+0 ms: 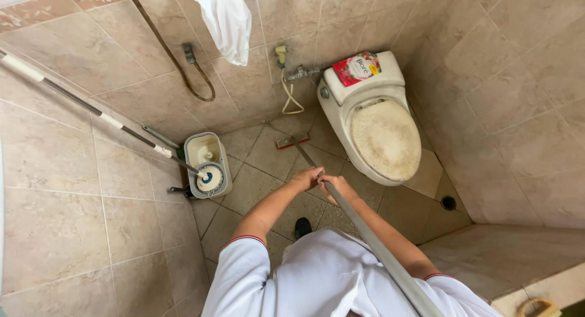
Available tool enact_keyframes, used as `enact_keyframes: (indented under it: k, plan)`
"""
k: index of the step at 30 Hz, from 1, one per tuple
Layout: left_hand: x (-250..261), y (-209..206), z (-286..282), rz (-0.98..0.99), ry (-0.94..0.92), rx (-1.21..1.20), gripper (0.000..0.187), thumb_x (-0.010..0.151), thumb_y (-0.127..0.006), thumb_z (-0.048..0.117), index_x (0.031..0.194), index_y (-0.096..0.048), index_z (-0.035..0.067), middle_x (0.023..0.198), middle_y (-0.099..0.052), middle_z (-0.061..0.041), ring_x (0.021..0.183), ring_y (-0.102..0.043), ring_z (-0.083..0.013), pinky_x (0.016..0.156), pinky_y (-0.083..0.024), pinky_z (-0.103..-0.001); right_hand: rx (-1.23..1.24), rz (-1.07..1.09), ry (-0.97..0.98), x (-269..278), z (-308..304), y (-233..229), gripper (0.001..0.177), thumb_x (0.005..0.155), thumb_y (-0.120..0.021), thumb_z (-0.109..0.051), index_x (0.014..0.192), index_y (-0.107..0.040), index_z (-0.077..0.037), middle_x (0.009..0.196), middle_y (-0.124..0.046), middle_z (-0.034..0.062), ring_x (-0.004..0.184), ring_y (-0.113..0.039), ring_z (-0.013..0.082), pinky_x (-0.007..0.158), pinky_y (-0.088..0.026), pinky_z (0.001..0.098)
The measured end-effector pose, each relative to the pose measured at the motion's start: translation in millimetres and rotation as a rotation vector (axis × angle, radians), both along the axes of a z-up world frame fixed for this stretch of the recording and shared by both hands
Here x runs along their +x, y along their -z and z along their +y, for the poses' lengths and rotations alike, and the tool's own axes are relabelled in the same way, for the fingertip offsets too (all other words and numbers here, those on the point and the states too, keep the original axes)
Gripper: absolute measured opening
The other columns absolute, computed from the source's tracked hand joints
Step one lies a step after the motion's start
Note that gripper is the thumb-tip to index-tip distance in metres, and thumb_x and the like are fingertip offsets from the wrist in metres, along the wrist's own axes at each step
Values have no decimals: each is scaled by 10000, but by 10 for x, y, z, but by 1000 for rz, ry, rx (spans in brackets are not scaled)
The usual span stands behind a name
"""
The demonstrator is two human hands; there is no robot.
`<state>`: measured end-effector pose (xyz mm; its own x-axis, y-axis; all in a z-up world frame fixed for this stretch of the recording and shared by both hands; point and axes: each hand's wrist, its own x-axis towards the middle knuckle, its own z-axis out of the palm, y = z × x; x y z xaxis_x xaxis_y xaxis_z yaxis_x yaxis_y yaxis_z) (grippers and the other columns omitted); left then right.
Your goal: Scrubbing the bathroom floor around the toilet using a long-handled brush
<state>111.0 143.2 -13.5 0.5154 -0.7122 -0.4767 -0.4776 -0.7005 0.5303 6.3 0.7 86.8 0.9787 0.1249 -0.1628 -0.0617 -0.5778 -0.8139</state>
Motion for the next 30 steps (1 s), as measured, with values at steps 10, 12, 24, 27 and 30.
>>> enact_keyframes:
  k: [10, 12, 24, 27, 30]
  plan:
    - [-9, 281, -44, 40, -127, 106, 512, 1000, -465, 547, 1478, -355, 397, 1550, -490, -119, 1436, -467, -323, 1151, -408, -538, 117, -5, -151, 146, -219, 114, 128, 902, -583, -156, 905, -701, -105, 669, -677, 186, 577, -645, 334, 601, -527, 414]
    - [32, 285, -139, 2, -199, 40, 377, 984, -500, 513, 1335, -427, 396, 1409, -588, -88, 1341, -556, -312, 1073, -478, -507, 111, -60, -200, 280, -364, 270, 106, 895, -591, -131, 899, -695, -111, 639, -656, 179, 550, -639, 310, 590, -535, 396]
    - [-77, -199, -1184, 335, -832, -31, 649, 1016, -375, 669, 1420, -615, 223, 1364, -663, -91, 1304, -597, -270, 1105, -470, -446, 140, -66, -442, 528, -1508, 404, 146, 911, -567, -89, 908, -712, -105, 623, -648, 165, 575, -647, 280, 644, -559, 376]
    - [-112, 342, -1337, 149, -767, 24, 533, 1014, -472, 410, 1538, -435, 327, 1472, -591, -69, 1364, -551, -264, 1117, -472, -437, 204, -68, -470, 730, -1641, 865, 152, 910, -575, -140, 967, -716, -125, 629, -625, 155, 604, -642, 247, 653, -554, 368]
    - [-45, 738, -1424, 81, -859, 7, 575, 1010, -503, 362, 1573, -391, 321, 1469, -594, -65, 1370, -545, -231, 1127, -459, -414, 136, -99, -556, 892, -1696, 825, 141, 898, -626, -142, 1011, -704, -112, 640, -623, 187, 657, -683, 323, 681, -559, 418]
